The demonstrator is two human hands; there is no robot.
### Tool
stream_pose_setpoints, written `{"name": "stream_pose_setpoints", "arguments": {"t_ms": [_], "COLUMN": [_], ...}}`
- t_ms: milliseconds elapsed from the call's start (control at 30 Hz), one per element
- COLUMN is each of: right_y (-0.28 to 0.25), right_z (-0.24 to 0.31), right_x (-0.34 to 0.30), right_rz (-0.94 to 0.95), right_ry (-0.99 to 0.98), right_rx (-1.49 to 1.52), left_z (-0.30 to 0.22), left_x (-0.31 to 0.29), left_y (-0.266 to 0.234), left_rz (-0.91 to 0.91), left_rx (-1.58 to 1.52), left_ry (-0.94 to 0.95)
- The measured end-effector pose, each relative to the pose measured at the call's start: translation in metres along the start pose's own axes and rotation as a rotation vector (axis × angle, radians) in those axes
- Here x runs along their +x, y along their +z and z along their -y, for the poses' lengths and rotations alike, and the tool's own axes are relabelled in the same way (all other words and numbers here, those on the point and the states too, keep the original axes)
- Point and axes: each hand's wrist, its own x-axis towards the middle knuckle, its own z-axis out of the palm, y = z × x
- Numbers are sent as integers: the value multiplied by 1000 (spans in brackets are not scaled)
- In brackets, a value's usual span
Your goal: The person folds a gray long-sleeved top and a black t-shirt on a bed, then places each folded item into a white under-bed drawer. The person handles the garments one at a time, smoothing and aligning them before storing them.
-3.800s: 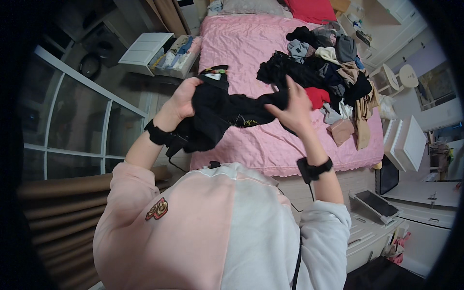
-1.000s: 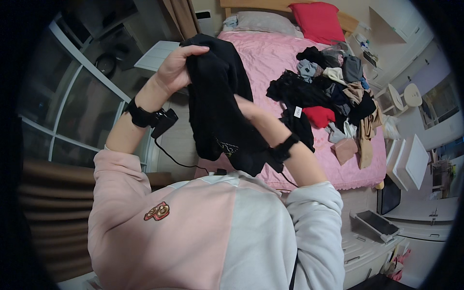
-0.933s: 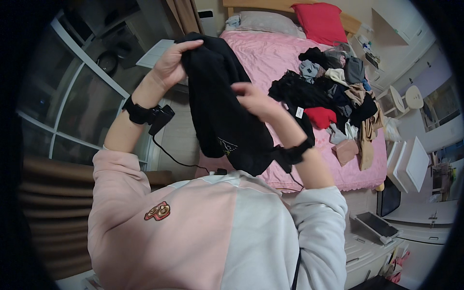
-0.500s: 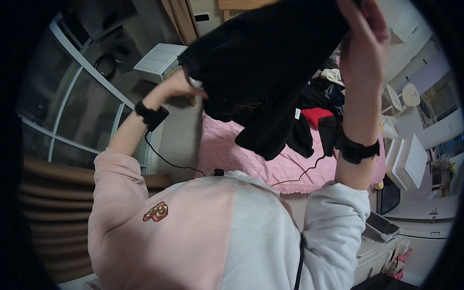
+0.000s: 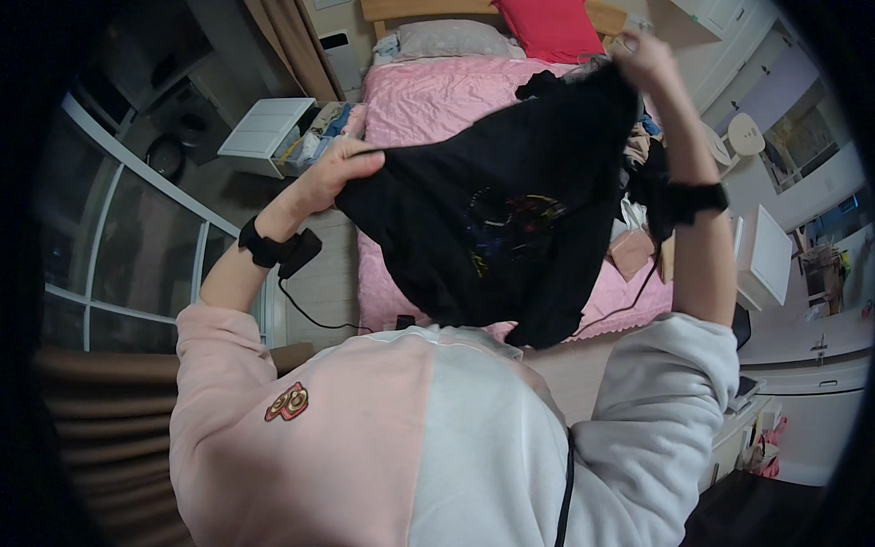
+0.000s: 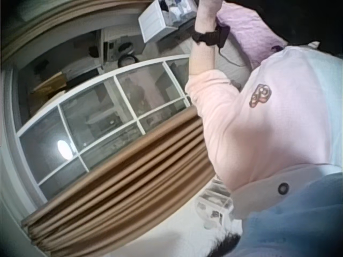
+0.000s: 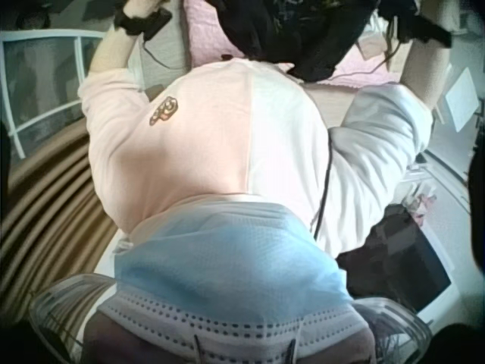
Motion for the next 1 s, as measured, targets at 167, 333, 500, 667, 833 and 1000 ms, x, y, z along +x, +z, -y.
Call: {"name": "stream_pose_setpoints", "arguments": {"t_ms": [167, 333, 500, 667, 833, 1000], "right_y": [41, 69, 112, 128, 133, 160], "right_z": [38, 90, 110, 128, 146, 156], "right_x": [-154, -253, -252, -251, -263, -265], "right_rz": [479, 709, 14, 164, 40, 492], "right_ry": [-373, -147, -236, -366, -446, -213], "right_rx": [851, 1342, 1137, 1118, 1027, 1213], "left_z": [-13, -16, -37, -27, -5, -10], "left_x": [33, 46, 31, 6, -21, -48], "left_y": [27, 39, 37, 30, 29, 49], "left_rz": [0, -168, -419, -505, -623, -213], "left_rx": [-177, 275, 843, 708, -57, -522], "left_ry": [109, 225, 417, 335, 146, -98]}}
